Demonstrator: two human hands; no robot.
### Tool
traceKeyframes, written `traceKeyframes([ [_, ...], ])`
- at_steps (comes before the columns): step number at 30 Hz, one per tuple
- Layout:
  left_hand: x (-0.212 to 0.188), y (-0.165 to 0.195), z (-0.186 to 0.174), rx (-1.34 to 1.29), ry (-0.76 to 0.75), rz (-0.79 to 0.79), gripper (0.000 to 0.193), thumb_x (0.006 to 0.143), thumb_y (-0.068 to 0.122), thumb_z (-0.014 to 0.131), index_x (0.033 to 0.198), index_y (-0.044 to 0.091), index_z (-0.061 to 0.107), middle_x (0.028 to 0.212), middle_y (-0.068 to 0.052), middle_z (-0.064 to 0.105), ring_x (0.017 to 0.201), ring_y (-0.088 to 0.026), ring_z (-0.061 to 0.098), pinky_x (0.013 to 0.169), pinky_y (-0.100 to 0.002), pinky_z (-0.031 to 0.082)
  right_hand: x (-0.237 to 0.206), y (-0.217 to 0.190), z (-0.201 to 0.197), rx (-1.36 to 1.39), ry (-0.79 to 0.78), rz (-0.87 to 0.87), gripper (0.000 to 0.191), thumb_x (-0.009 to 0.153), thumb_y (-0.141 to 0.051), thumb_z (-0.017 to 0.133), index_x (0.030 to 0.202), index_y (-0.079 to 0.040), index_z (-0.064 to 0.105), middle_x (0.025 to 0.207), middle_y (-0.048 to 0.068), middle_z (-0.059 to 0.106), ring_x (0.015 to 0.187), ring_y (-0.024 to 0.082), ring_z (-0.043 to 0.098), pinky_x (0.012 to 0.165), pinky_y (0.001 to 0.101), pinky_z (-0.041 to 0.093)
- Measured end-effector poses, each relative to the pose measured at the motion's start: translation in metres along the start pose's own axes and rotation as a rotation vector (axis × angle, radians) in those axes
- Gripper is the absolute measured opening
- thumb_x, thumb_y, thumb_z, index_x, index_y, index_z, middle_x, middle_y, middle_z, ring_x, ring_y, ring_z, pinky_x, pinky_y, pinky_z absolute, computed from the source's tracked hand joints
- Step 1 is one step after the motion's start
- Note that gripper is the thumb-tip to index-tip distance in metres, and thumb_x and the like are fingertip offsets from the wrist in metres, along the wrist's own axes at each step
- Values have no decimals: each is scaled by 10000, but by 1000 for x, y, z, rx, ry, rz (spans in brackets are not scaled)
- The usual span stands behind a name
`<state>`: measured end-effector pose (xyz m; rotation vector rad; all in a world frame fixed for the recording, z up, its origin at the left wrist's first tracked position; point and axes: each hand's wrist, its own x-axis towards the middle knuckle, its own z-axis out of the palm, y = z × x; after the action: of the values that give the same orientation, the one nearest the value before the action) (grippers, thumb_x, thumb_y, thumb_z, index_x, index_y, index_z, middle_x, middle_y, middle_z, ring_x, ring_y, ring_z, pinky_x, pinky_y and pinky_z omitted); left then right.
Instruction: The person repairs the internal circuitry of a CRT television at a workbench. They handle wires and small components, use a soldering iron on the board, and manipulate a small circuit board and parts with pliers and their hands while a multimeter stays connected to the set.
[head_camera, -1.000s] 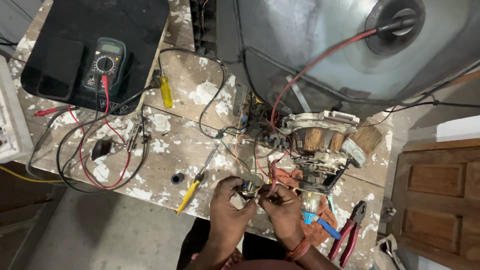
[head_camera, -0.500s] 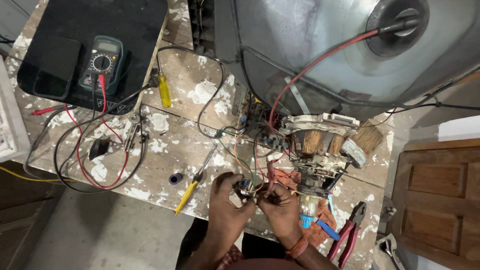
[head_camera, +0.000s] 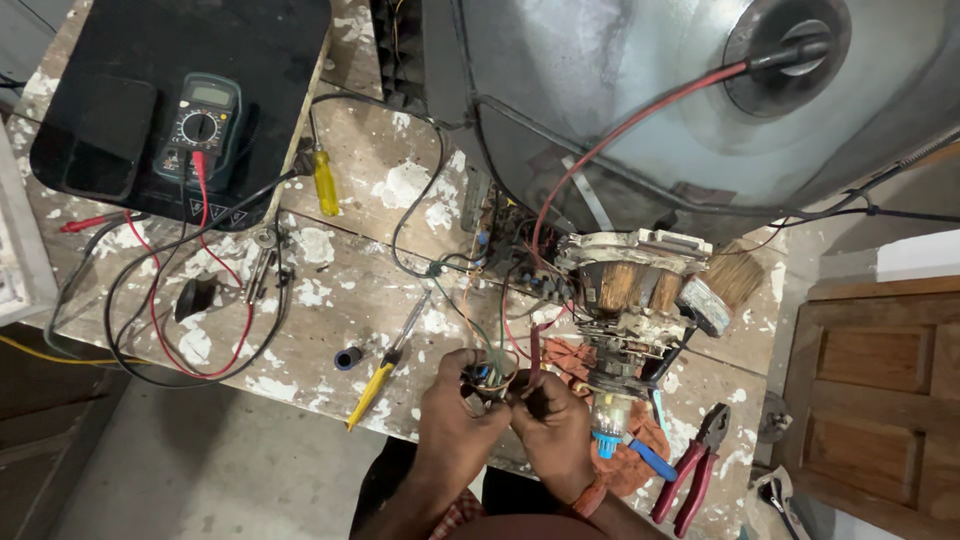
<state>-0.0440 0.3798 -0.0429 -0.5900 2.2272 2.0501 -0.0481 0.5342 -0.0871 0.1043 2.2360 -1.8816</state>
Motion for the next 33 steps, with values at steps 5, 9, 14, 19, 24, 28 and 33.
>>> traceKeyframes([
  [5, -1, -1, 1, -101, -41, -45, 523, 736, 19, 783, 1213, 15, 570, 999, -97, 762, 908, -147, 737, 782, -283, 612, -2, 0, -5, -133, 13, -45, 123, 857, 67, 694, 941, -24, 693, 756, -48, 650, 666, 14, 552, 576, 197, 470],
  [9, -1, -1, -5, -212, -122, -147, 539, 767, 34, 792, 1236, 9, 529, 1083, -115, 720, 980, -163, 711, 798, -295, 621, 0, -1, -7, -55, -9, 0, 176, 853, 71, 698, 1006, -16, 707, 792, -37, 656, 685, 25, 554, 590, 208, 471],
  [14, 2, -1, -6, -158, -121, -155, 564, 776, 57, 815, 1263, -9, 539, 1105, -110, 732, 1014, -164, 709, 886, -290, 586, -1, -8, -5, -24, -11, -61, 231, 849, 60, 684, 1069, -7, 709, 891, -18, 725, 804, 32, 635, 698, 214, 542],
  [19, 2, -5, -1, -203, -132, -96, 503, 813, 23, 746, 1287, -39, 588, 1127, -99, 730, 1021, -160, 707, 890, -294, 573, -2, -14, -5, -144, 16, -129, 194, 860, 23, 732, 1046, -18, 697, 870, 1, 720, 802, 48, 628, 704, 232, 551],
  [24, 4, -8, 5, -370, -171, -83, 527, 823, -14, 707, 1328, -48, 559, 1184, -108, 675, 1059, -161, 668, 927, -286, 544, -2, -13, -8, -171, 23, -180, 190, 865, 17, 710, 1048, -22, 674, 867, 21, 692, 801, 72, 627, 706, 246, 541],
  [28, 4, -6, 6, -298, -166, -47, 507, 838, -11, 698, 1326, -48, 566, 1213, -120, 655, 1076, -171, 657, 934, -291, 536, -2, -12, -10, -230, 26, -203, 227, 836, 6, 696, 1060, -25, 683, 824, 25, 696, 749, 73, 616, 664, 250, 534],
  [33, 4, -2, 5, -162, -157, 33, 491, 856, 18, 711, 1322, -45, 570, 1229, -137, 641, 1106, -196, 646, 960, -298, 510, 0, -16, -9, -368, 63, -158, 177, 846, -46, 737, 1017, -35, 690, 758, 41, 669, 653, 113, 607, 575, 283, 519],
])
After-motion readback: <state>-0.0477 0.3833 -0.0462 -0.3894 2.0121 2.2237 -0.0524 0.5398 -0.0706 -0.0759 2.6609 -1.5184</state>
